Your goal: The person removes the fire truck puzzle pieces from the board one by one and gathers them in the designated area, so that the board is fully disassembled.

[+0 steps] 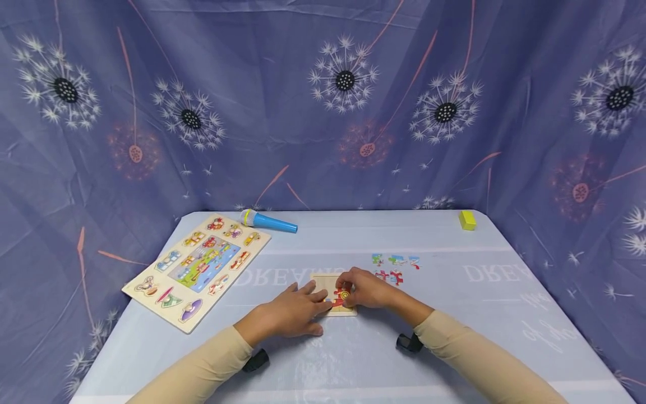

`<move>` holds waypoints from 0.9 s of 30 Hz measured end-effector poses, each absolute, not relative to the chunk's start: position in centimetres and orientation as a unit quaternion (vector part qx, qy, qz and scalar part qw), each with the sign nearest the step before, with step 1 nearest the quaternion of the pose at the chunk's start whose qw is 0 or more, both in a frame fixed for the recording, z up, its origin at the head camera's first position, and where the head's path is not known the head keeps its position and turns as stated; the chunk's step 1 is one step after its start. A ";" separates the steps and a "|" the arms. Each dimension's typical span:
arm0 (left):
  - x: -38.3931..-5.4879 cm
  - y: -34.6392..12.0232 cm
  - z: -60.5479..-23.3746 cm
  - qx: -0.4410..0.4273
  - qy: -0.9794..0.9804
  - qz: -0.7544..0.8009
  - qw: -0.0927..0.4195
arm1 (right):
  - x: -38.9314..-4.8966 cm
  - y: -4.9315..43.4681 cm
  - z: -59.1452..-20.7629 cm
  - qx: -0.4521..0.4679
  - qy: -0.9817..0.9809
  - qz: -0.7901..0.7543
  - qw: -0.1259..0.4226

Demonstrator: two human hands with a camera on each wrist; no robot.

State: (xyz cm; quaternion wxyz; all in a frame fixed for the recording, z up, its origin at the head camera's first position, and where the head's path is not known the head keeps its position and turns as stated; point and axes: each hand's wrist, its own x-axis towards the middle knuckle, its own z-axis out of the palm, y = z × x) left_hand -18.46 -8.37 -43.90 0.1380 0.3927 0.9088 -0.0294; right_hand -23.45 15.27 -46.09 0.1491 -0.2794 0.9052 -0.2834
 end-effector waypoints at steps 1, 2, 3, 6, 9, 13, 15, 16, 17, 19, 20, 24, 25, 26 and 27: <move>-18.5 -8.4 -44.0 0.393 0.909 -0.029 0.139 | -23.5 15.2 -46.1 -0.278 0.905 -0.284 0.152; -18.5 -8.4 -44.0 0.394 0.908 -0.029 0.140 | -23.4 15.1 -46.0 -0.273 0.906 -0.284 0.155; -18.6 -8.4 -44.0 0.395 0.908 -0.027 0.140 | -23.4 15.0 -46.0 -0.268 0.907 -0.284 0.159; -18.6 -8.4 -44.1 0.395 0.907 -0.026 0.141 | -23.4 14.7 -45.7 -0.253 0.908 -0.287 0.169; -18.5 -8.5 -44.0 0.396 0.907 -0.027 0.140 | -23.4 14.5 -45.6 -0.243 0.910 -0.285 0.176; -18.3 -8.6 -43.9 0.399 0.907 -0.029 0.129 | -23.5 14.4 -45.6 -0.235 0.910 -0.288 0.183; -18.3 -8.6 -44.0 0.401 0.907 -0.026 0.124 | -23.6 14.4 -45.5 -0.235 0.909 -0.291 0.185; -18.3 -8.6 -44.1 0.403 0.907 -0.023 0.122 | -23.6 14.4 -45.5 -0.235 0.908 -0.293 0.187; -18.3 -8.6 -44.2 0.404 0.906 -0.020 0.121 | -23.7 14.5 -45.5 -0.237 0.907 -0.294 0.188; -18.2 -8.6 -44.3 0.401 0.907 -0.014 0.127 | -23.8 14.5 -45.6 -0.242 0.905 -0.295 0.189; -18.2 -8.5 -44.4 0.399 0.908 -0.010 0.130 | -23.9 14.5 -45.7 -0.244 0.904 -0.295 0.189; -18.0 -8.4 -44.5 0.385 0.912 -0.007 0.143 | -24.3 14.6 -45.9 -0.253 0.901 -0.296 0.190; -18.0 -8.4 -44.4 0.384 0.912 -0.006 0.144 | -24.4 14.6 -45.9 -0.255 0.901 -0.296 0.189; -18.0 -8.4 -44.5 0.383 0.912 -0.006 0.144 | -24.4 14.6 -45.9 -0.257 0.901 -0.296 0.187; -18.0 -8.4 -44.5 0.383 0.913 -0.007 0.143 | -24.5 14.6 -45.9 -0.258 0.901 -0.295 0.186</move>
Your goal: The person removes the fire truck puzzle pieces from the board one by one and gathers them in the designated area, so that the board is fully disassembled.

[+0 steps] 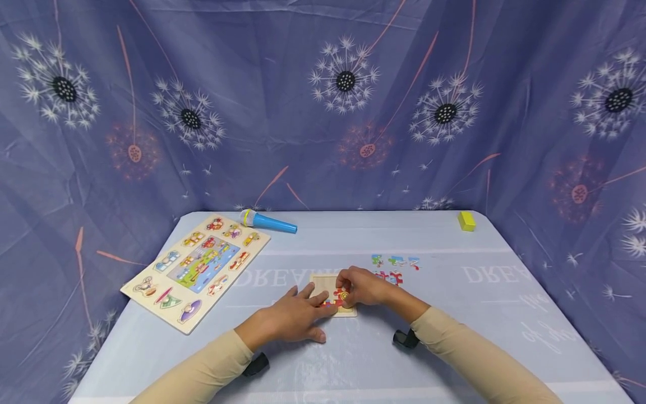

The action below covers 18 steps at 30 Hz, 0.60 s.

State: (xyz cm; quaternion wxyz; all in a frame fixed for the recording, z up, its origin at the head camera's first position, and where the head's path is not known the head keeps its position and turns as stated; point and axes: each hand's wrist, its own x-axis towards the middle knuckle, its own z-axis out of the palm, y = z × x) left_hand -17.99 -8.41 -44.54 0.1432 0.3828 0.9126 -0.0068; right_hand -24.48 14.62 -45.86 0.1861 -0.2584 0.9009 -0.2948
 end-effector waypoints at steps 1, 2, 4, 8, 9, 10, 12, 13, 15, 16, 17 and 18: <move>-18.0 -8.4 -44.6 0.383 0.913 -0.007 0.143 | -24.5 14.6 -45.8 -0.260 0.901 -0.294 0.185; -18.0 -8.4 -44.6 0.383 0.913 -0.006 0.144 | -24.5 14.6 -45.8 -0.262 0.901 -0.292 0.183; -18.1 -8.4 -44.6 0.383 0.913 -0.007 0.143 | -24.6 14.7 -45.7 -0.268 0.901 -0.291 0.179; -18.3 -8.3 -44.5 0.384 0.912 -0.004 0.143 | -24.8 15.0 -45.5 -0.275 0.900 -0.285 0.179; -18.3 -8.3 -44.5 0.384 0.912 -0.003 0.142 | -24.8 15.1 -45.5 -0.277 0.899 -0.285 0.181; -18.3 -8.3 -44.5 0.384 0.912 -0.003 0.144 | -24.8 15.2 -45.5 -0.281 0.898 -0.286 0.182; -18.3 -8.3 -44.5 0.383 0.912 -0.004 0.146 | -24.9 15.5 -45.5 -0.287 0.894 -0.289 0.186; -18.3 -8.4 -44.5 0.382 0.912 -0.004 0.148 | -25.0 15.6 -45.5 -0.292 0.891 -0.292 0.189; -18.2 -8.4 -44.6 0.381 0.912 -0.006 0.150 | -25.0 15.8 -45.6 -0.300 0.886 -0.296 0.194; -18.2 -8.4 -44.6 0.380 0.912 -0.007 0.152 | -25.1 15.8 -45.7 -0.302 0.883 -0.299 0.198; -18.2 -8.4 -44.6 0.380 0.912 -0.007 0.153 | -25.1 15.9 -45.7 -0.305 0.881 -0.301 0.202; -18.2 -8.4 -44.6 0.379 0.912 -0.006 0.154 | -25.2 16.0 -45.8 -0.307 0.879 -0.302 0.204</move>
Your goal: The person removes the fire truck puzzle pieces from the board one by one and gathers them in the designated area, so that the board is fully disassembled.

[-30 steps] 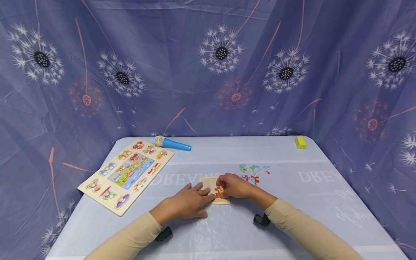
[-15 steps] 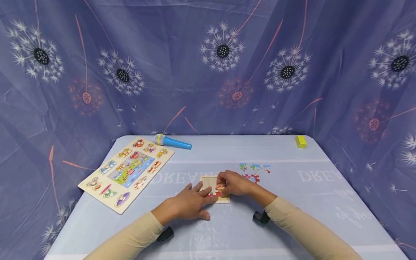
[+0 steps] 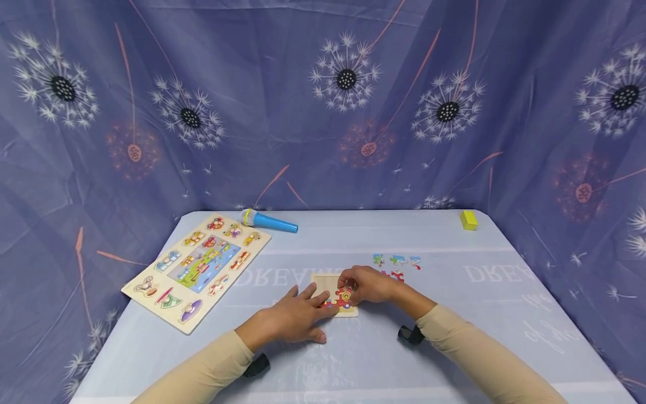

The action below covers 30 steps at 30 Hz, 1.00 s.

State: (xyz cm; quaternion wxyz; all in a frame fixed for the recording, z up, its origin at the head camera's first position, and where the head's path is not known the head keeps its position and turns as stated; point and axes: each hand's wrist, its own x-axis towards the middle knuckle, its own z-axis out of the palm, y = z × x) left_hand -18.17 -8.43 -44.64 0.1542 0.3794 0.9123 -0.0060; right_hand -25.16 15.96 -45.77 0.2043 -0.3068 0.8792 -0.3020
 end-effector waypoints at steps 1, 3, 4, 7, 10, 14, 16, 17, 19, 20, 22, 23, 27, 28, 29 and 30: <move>-18.1 -8.4 -44.6 0.379 0.912 -0.005 0.155 | -25.2 16.0 -45.8 -0.309 0.878 -0.301 0.205; -18.0 -8.4 -44.6 0.380 0.912 -0.002 0.156 | -25.2 16.1 -45.8 -0.312 0.878 -0.298 0.205; -18.0 -8.4 -44.6 0.380 0.912 -0.002 0.156 | -25.2 16.2 -45.9 -0.313 0.879 -0.296 0.205; -17.9 -8.4 -44.5 0.379 0.912 -0.001 0.158 | -25.2 16.3 -45.9 -0.315 0.885 -0.283 0.196; -17.9 -8.4 -44.6 0.378 0.912 -0.004 0.156 | -25.2 16.5 -46.0 -0.319 0.888 -0.273 0.186; -17.9 -8.4 -44.6 0.378 0.913 -0.006 0.153 | -25.1 17.0 -45.8 -0.327 0.888 -0.277 0.167; -17.9 -8.4 -44.6 0.378 0.913 -0.006 0.153 | -25.0 17.5 -45.7 -0.327 0.886 -0.286 0.161; -17.9 -8.4 -44.6 0.378 0.913 -0.006 0.155 | -24.9 17.9 -45.6 -0.327 0.885 -0.290 0.159; -18.0 -8.4 -44.6 0.379 0.912 -0.005 0.156 | -24.9 19.0 -45.4 -0.327 0.882 -0.297 0.164; -18.0 -8.3 -44.6 0.379 0.912 -0.004 0.156 | -25.0 19.7 -45.3 -0.326 0.881 -0.299 0.166; -18.0 -8.3 -44.7 0.379 0.912 -0.004 0.154 | -25.0 21.3 -45.2 -0.321 0.881 -0.301 0.172; -18.0 -8.3 -44.7 0.380 0.912 -0.002 0.153 | -25.0 22.3 -45.1 -0.318 0.882 -0.301 0.174; -18.0 -8.3 -44.8 0.383 0.912 0.003 0.151 | -24.9 26.4 -44.7 -0.296 0.886 -0.313 0.173; -18.0 -8.3 -44.7 0.382 0.911 0.005 0.151 | -24.9 27.4 -44.5 -0.289 0.887 -0.317 0.173; -18.0 -8.4 -44.7 0.383 0.911 0.007 0.152 | -24.9 28.5 -44.5 -0.280 0.889 -0.319 0.170; -17.9 -8.4 -44.7 0.383 0.911 0.008 0.153 | -24.9 29.5 -44.5 -0.271 0.891 -0.322 0.167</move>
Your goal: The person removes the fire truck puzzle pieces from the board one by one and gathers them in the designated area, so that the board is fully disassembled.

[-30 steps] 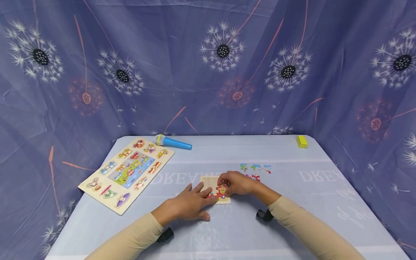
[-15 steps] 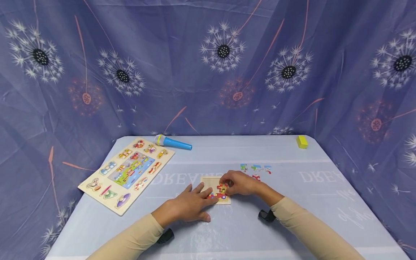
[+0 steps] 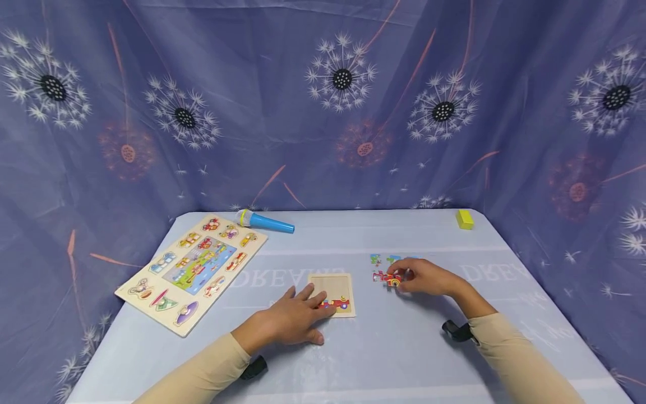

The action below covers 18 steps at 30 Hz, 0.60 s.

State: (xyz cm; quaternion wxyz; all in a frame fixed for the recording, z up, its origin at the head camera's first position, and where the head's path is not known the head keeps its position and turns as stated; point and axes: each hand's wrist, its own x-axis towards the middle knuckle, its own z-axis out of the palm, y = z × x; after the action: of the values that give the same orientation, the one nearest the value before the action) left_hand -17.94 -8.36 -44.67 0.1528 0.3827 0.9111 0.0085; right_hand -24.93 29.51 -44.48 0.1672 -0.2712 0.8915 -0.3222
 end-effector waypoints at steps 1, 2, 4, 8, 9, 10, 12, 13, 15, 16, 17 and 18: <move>-17.9 -8.4 -44.6 0.383 0.911 0.009 0.153 | -25.0 30.4 -44.5 -0.265 0.892 -0.326 0.163; -17.8 -8.5 -44.6 0.383 0.911 0.009 0.154 | -25.1 31.3 -44.6 -0.257 0.896 -0.326 0.157; -17.7 -8.5 -44.4 0.384 0.911 0.013 0.154 | -25.3 32.7 -44.6 -0.243 0.903 -0.322 0.146; -17.7 -8.4 -44.3 0.382 0.911 0.014 0.156 | -25.7 34.2 -44.8 -0.236 0.911 -0.312 0.132; -17.7 -8.4 -44.3 0.381 0.911 0.015 0.157 | -25.8 34.3 -44.9 -0.238 0.910 -0.312 0.132; -17.7 -8.4 -44.3 0.380 0.911 0.014 0.157 | -25.9 34.4 -45.1 -0.238 0.911 -0.310 0.132; -17.7 -8.4 -44.3 0.381 0.911 0.013 0.157 | -26.0 34.4 -45.5 -0.238 0.912 -0.309 0.131; -17.7 -8.4 -44.4 0.381 0.911 0.013 0.156 | -26.1 34.4 -45.6 -0.237 0.912 -0.308 0.131; -17.7 -8.4 -44.3 0.381 0.911 0.012 0.155 | -26.2 34.4 -46.0 -0.238 0.913 -0.306 0.127; -17.7 -8.4 -44.3 0.382 0.911 0.011 0.154 | -26.2 34.4 -46.1 -0.237 0.914 -0.304 0.124; -17.7 -8.4 -44.3 0.382 0.911 0.011 0.154 | -26.2 34.3 -46.1 -0.237 0.915 -0.304 0.122; -17.7 -8.4 -44.3 0.382 0.911 0.011 0.155 | -26.2 34.3 -46.2 -0.235 0.916 -0.303 0.118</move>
State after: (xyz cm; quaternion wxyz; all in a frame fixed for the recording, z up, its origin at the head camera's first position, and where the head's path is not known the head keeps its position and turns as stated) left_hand -17.66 -8.44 -44.31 0.1548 0.3815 0.9112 0.0115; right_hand -26.18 34.26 -46.19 0.1182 -0.2346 0.9159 -0.3034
